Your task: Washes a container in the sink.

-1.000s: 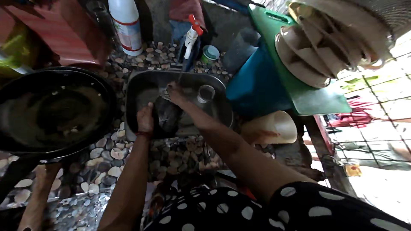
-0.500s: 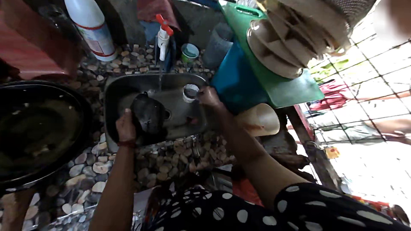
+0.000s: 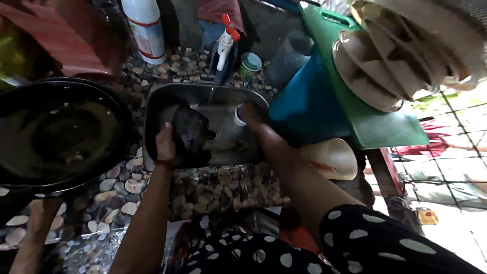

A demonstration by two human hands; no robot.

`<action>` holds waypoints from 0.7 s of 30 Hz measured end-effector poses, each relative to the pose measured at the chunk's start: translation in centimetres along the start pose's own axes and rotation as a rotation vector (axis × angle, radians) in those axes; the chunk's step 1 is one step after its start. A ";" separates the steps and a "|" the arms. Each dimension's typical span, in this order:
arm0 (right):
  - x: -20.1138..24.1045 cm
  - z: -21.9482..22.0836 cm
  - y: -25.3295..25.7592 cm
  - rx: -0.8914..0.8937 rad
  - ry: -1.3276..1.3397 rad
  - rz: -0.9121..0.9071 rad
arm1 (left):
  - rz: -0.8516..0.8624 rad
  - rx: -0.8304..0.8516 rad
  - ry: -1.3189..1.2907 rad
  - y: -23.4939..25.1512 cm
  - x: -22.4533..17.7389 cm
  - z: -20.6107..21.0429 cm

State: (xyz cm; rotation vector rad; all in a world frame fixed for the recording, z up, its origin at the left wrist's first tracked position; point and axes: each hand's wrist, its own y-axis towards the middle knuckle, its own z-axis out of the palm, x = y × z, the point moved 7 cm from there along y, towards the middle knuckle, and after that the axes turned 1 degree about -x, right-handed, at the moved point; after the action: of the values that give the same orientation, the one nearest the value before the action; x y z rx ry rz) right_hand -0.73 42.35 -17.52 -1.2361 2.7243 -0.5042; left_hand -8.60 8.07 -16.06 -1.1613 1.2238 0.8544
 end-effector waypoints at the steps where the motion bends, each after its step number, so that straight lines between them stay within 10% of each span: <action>1: 0.0 -0.4 -0.2 -0.010 0.017 0.019 | 0.006 -0.001 0.008 0.1 -0.2 0.0; 5: 0.5 -4.7 -2.6 -0.052 0.229 0.072 | 0.009 0.022 0.012 0.3 0.2 0.0; 10: 7.9 -7.7 -6.5 -0.128 0.807 -0.278 | 0.019 0.056 0.025 0.7 0.4 0.3; 17: 19.1 -5.6 -13.8 -0.461 0.555 -0.930 | 0.047 0.069 -0.014 0.7 0.3 0.2; 21: 17.2 -6.7 -13.9 -0.346 0.484 -0.798 | -0.002 0.023 -0.019 0.8 0.5 -0.1</action>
State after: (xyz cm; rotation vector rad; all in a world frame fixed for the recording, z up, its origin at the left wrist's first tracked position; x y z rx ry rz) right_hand -3.76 22.67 -5.82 -2.6194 2.6243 -0.4374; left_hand -9.33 8.11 -16.68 -1.1333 1.2140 0.8460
